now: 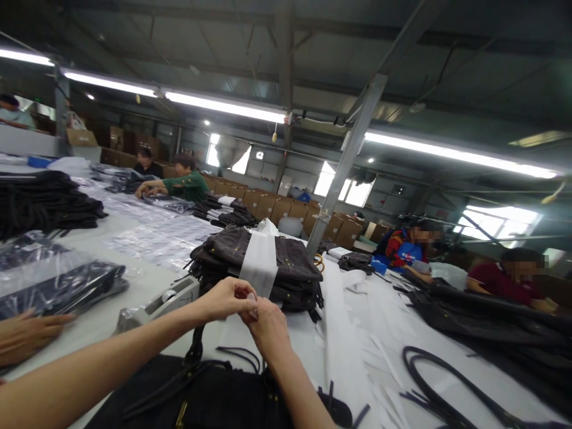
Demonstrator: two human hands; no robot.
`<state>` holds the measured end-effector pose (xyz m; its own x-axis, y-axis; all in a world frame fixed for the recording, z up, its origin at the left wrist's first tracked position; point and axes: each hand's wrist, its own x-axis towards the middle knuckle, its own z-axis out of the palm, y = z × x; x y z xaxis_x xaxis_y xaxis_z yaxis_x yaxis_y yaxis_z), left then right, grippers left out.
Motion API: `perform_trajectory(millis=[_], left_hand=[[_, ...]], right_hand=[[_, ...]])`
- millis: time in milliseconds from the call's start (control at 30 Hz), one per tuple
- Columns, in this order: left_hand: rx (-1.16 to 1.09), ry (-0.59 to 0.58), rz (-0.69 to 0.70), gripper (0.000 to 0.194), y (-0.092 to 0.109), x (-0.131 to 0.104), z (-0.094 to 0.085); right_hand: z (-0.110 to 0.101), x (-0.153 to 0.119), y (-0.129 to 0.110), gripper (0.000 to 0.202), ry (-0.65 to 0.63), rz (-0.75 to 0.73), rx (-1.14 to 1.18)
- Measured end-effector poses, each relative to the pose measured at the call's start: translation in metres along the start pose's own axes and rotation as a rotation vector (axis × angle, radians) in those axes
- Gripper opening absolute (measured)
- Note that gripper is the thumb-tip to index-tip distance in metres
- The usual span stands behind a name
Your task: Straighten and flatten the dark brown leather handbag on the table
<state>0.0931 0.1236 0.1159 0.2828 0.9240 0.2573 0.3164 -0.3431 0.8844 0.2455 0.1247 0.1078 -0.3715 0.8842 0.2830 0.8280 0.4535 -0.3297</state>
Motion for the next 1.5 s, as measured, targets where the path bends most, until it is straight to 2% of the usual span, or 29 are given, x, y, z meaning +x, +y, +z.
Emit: perform_trajectory(millis=[67,167,233,333,400,500,600,767,900,967,1067,1200,1267,1367,1500], left_hand=[[-0.019,0.011,0.006,0.026,0.001,0.003,0.002],[0.004,0.092,0.060,0.019,0.010,0.009,-0.001],[0.019,0.128,0.109,0.018,0.020,0.014,-0.003],[0.027,0.123,0.167,0.018,0.034,0.024,-0.003],[0.044,0.134,0.192,0.018,0.041,0.030,-0.002],[0.093,0.242,0.205,0.017,0.045,0.039,-0.002],[0.130,0.356,0.206,0.017,0.045,0.046,-0.003],[0.159,0.442,0.207,0.018,0.042,0.053,-0.002],[0.180,0.539,0.184,0.019,0.034,0.063,-0.009],[0.203,0.538,0.165,0.020,0.027,0.068,-0.016],[0.231,0.462,0.131,0.020,0.012,0.070,-0.025],[0.248,0.400,0.085,0.043,-0.011,0.046,-0.024],[0.271,0.293,0.059,0.036,-0.025,0.022,-0.018],[0.318,0.101,0.001,0.031,-0.049,-0.023,-0.002],[0.375,0.020,-0.091,0.048,-0.085,-0.074,0.025]], right_hand=[[-0.002,-0.002,0.002,0.021,0.004,-0.002,0.057],[-0.007,-0.001,0.007,0.035,-0.033,-0.082,0.364],[-0.012,0.003,0.012,0.034,-0.054,-0.135,0.550],[-0.018,0.011,0.020,0.039,-0.048,-0.133,0.614],[-0.019,0.016,0.023,0.043,-0.034,-0.101,0.582],[-0.017,0.020,0.026,0.038,-0.003,-0.081,0.536],[-0.013,0.020,0.031,0.032,0.028,-0.088,0.503],[0.002,0.020,0.041,0.031,0.034,-0.095,0.430],[0.020,0.017,0.054,0.033,0.024,0.002,0.175],[0.024,0.017,0.063,0.033,0.003,0.057,0.039],[0.018,0.017,0.080,0.053,0.017,0.154,-0.155],[-0.004,0.004,0.100,0.067,0.104,0.287,-0.363],[-0.012,-0.013,0.107,0.067,0.130,0.276,-0.356],[-0.016,-0.051,0.117,0.057,0.110,0.245,-0.309],[-0.015,-0.117,0.137,0.054,-0.008,0.371,-0.166]])
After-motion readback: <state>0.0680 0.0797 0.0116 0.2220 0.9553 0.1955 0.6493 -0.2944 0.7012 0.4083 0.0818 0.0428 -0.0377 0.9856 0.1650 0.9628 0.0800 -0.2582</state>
